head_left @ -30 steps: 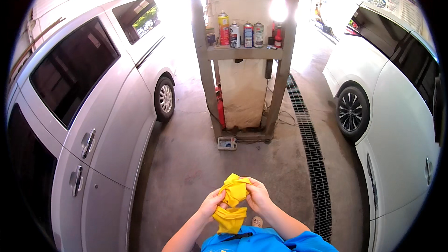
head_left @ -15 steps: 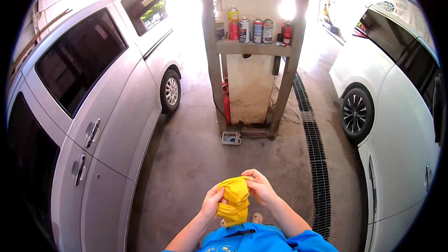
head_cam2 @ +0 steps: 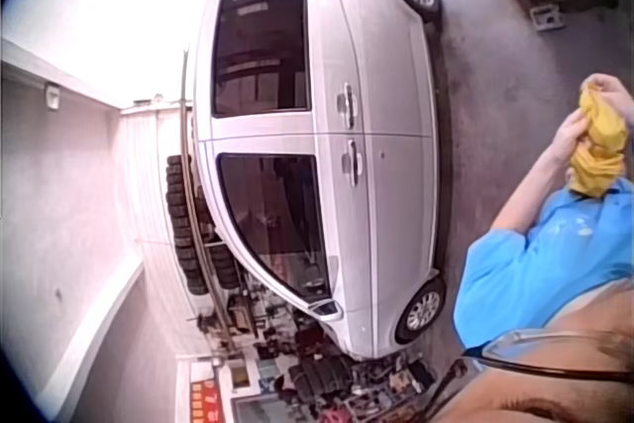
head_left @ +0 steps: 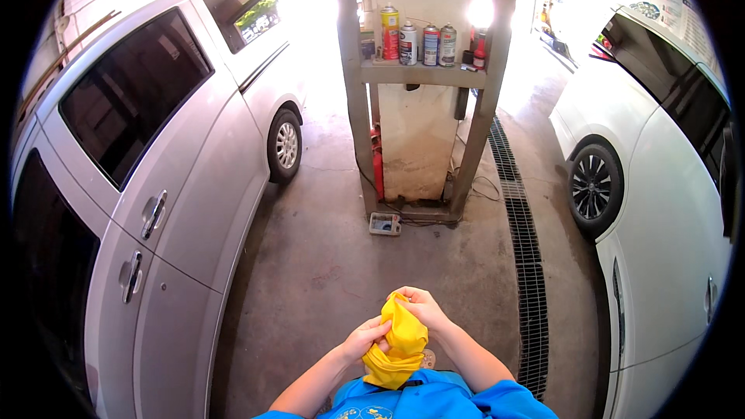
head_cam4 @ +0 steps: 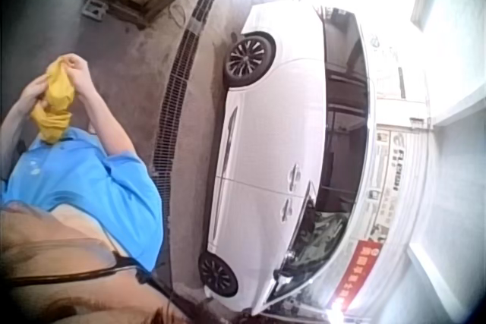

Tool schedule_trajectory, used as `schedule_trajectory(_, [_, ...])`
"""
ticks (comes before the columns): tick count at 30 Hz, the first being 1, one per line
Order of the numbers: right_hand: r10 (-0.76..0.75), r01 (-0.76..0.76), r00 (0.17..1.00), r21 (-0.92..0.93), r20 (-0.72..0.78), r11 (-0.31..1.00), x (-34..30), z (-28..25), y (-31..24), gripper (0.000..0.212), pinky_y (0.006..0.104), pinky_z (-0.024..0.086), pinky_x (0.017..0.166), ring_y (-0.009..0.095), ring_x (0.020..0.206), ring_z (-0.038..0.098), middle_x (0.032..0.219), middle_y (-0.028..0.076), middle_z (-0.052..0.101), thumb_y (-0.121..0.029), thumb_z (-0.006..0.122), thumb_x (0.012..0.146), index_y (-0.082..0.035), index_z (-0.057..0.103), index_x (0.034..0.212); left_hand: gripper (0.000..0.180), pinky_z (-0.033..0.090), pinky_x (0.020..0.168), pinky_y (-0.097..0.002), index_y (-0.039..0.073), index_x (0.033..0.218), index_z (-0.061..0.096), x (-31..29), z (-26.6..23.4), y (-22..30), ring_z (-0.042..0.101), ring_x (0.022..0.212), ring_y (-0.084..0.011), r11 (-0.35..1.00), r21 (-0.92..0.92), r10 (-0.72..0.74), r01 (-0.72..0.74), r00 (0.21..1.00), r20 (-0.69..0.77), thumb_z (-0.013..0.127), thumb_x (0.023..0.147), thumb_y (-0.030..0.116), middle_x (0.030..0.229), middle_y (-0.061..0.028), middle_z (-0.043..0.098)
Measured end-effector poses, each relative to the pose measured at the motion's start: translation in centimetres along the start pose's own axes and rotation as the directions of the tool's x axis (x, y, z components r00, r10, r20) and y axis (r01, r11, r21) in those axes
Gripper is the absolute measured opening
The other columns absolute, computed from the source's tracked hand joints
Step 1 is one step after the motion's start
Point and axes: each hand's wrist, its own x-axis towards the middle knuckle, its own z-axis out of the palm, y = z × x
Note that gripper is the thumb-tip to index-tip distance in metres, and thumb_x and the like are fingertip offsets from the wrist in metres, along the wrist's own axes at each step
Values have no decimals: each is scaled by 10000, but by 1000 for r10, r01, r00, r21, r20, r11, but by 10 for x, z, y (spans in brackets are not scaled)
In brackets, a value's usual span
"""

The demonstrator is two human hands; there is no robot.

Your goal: The person puts on yellow rubber gloves, opens the car door, and removes a floor mat and a snack package from the interior. The person then walks to a cluttered area and discards the items.

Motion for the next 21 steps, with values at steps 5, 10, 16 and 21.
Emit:
schedule_trajectory(5, [-10,9,1000,-52,-27,999,10,6,9,135,258,516,711,134,801,624,903,61,641,-125,586,923,-12,608,995,296,477,634,-213,75,1199,507,6,9,-8,578,724,-91,998,-48,-37,30,986,-164,453,987,274,951,-14,602])
schedule_trajectory(10, [-26,24,1000,-113,-17,993,16,16,7,120,246,500,659,111,744,606,873,48,643,-138,603,919,-28,607,967,306,515,745,-263,73,1219,498,6,5,-4,618,868,-136,998,-58,-1,-9,987,-164,456,984,265,1065,-38,605])
schedule_trajectory(16, [-267,-12,932,-755,-246,656,20,-45,19,288,287,487,606,120,658,597,715,57,639,-289,692,855,-10,623,825,291,513,740,-254,22,1179,516,12,-20,8,635,860,-145,826,543,385,-153,856,-345,546,945,193,1023,-107,664])
schedule_trajectory(21, [-320,-278,867,-903,-382,327,-31,-97,-60,320,340,482,608,197,635,603,710,102,645,-331,679,843,-20,644,776,152,476,642,-231,16,1018,585,-16,-51,13,607,704,-103,801,584,474,-134,737,-481,555,933,139,775,-68,664])
